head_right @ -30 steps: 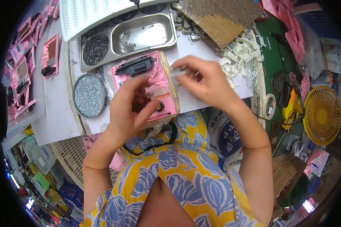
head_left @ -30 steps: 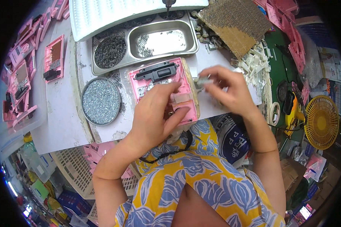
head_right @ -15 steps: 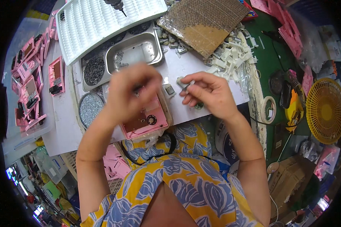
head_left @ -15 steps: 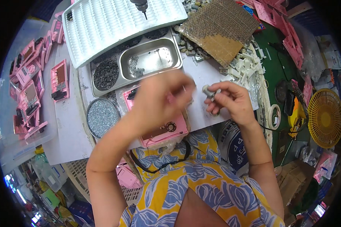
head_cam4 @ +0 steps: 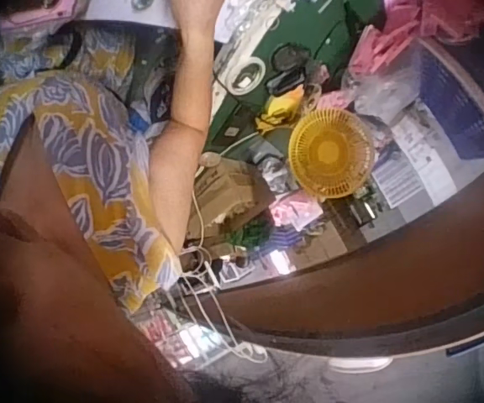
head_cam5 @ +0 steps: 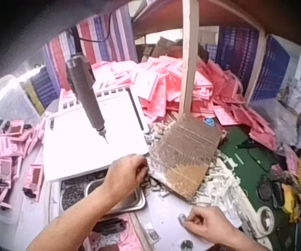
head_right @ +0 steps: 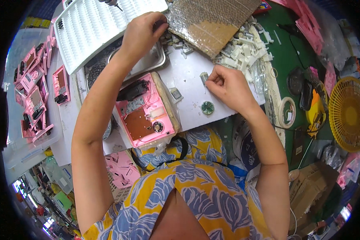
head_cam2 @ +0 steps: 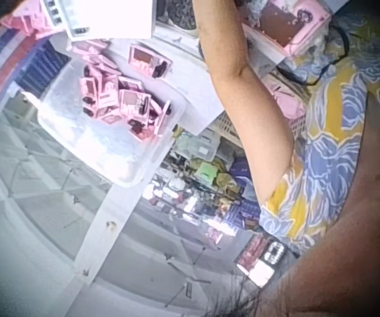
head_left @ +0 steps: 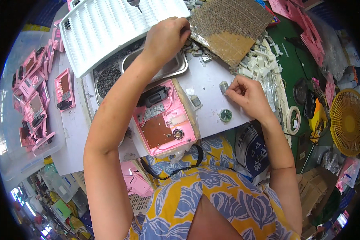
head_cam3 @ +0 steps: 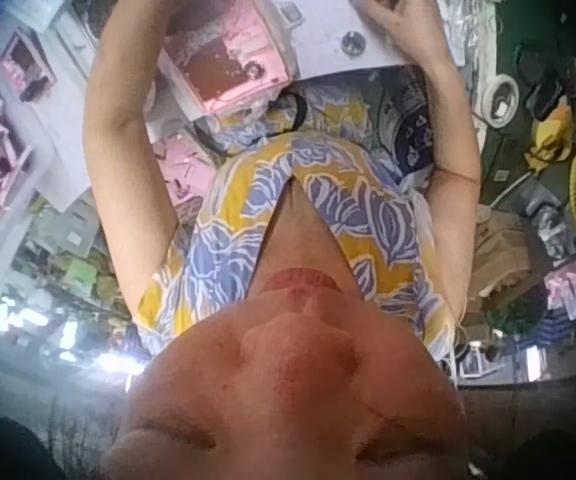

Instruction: Soldering components and assembling a pink electronic toy device.

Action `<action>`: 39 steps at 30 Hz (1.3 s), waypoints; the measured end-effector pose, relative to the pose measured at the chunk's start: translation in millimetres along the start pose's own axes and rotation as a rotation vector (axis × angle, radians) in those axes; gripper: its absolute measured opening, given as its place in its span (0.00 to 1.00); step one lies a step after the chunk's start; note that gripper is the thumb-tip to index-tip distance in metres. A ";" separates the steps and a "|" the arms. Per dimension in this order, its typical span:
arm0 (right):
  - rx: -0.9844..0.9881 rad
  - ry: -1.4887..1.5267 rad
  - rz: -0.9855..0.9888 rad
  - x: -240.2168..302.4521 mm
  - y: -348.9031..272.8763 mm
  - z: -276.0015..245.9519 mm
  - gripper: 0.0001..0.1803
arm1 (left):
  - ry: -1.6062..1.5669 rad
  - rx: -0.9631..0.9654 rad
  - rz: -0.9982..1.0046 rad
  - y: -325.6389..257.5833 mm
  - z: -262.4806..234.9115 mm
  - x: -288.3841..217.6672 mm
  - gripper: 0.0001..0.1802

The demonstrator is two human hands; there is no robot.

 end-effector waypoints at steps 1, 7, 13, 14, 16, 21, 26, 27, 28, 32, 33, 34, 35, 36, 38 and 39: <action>0.014 -0.045 0.027 0.2 -1.5 -2.6 0.09 | 0.024 0.005 -0.003 0.8 0.6 0.0 0.09; 0.030 0.482 -0.085 -2.3 -37.1 -3.0 0.16 | -0.026 -0.167 0.002 -22.3 -35.3 -18.5 0.07; 0.088 0.026 -0.051 8.2 -62.6 23.2 0.22 | -0.485 -0.075 -0.102 -112.2 -50.0 -72.0 0.10; 0.089 -0.013 -0.057 9.2 -61.5 26.0 0.22 | -0.616 -0.036 -0.140 -130.0 -44.4 -74.6 0.08; 0.107 -0.095 -0.040 15.3 -58.4 30.0 0.21 | -0.889 0.060 -0.276 -165.4 -30.4 -77.1 0.07; 0.049 -0.465 -0.163 37.1 -53.2 42.1 0.23 | -1.021 -0.002 -0.278 -216.7 -20.7 -86.2 0.08; 0.032 -0.545 -0.146 44.8 -49.5 46.3 0.24 | -0.967 -0.006 -0.270 -225.8 -16.7 -102.2 0.08; 0.056 -0.414 -0.049 42.4 -51.0 40.6 0.24 | -1.026 -0.010 -0.310 -230.4 -10.0 -102.7 0.08; 0.086 -0.281 0.043 36.5 -53.1 38.7 0.25 | -0.999 0.001 -0.267 -232.5 -5.8 -104.6 0.12; 0.119 0.583 -0.084 50.0 -59.6 64.9 0.25 | -1.332 0.022 -0.480 -241.0 16.1 -110.3 0.23; 0.185 0.720 -0.068 58.9 -60.7 80.2 0.26 | -1.342 0.012 -0.476 -241.8 18.6 -109.5 0.23; 0.273 0.764 -0.078 67.4 -58.1 95.3 0.28 | -1.348 0.000 -0.474 -241.9 20.0 -109.4 0.24; 0.322 0.847 -0.091 75.2 -55.4 107.4 0.28 | -1.353 -0.011 -0.471 -241.6 20.3 -109.4 0.24; 0.342 0.850 -0.098 78.0 -51.0 113.3 0.28 | -1.344 -0.015 -0.473 -241.9 19.8 -108.6 0.24; 0.361 0.880 -0.106 79.2 -45.3 119.3 0.28 | -1.325 -0.021 -0.476 -242.9 18.2 -106.8 0.24; 0.357 0.906 -0.103 78.9 -43.7 120.5 0.28 | -1.309 0.006 -0.461 -241.7 17.7 -107.4 0.25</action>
Point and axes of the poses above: each hand's wrist, its own y-axis towards the middle knuckle, its own z-axis out of the palm, x = y × z, the point moved 9 cm from there along y, towards the middle knuckle, and after that the axes turned 15 degrees about x, right-handed, at the moved point
